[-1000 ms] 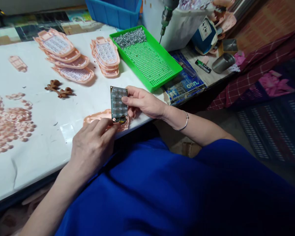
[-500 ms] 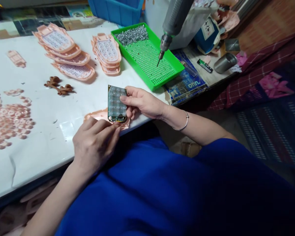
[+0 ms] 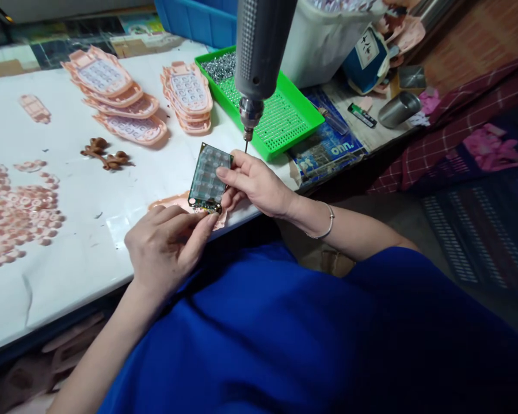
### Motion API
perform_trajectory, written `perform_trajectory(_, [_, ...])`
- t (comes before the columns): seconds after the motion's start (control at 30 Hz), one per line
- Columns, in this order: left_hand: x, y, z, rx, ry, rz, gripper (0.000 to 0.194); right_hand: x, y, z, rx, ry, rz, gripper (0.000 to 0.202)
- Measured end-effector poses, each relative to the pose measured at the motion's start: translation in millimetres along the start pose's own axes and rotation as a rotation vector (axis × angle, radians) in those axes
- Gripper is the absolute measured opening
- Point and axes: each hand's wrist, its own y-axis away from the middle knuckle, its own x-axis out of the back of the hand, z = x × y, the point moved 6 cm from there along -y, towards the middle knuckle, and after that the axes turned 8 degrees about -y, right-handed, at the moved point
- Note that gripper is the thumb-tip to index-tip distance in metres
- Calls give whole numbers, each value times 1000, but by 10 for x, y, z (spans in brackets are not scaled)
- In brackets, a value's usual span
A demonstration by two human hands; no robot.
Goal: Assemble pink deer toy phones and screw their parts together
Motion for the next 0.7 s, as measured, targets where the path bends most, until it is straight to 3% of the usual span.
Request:
perform_trajectory(0.13, [-12, -32, -14, 69, -7, 34, 34, -33, 104, -38, 46, -10, 22, 26])
perform_trajectory(0.4, [5, 5, -49, 123, 59, 11, 21, -19, 131, -10, 72, -57, -6, 30])
perform_trajectory(0.7, [-3, -6, -88, 20, 87, -11, 10, 28, 9, 80, -10, -162, -37, 34])
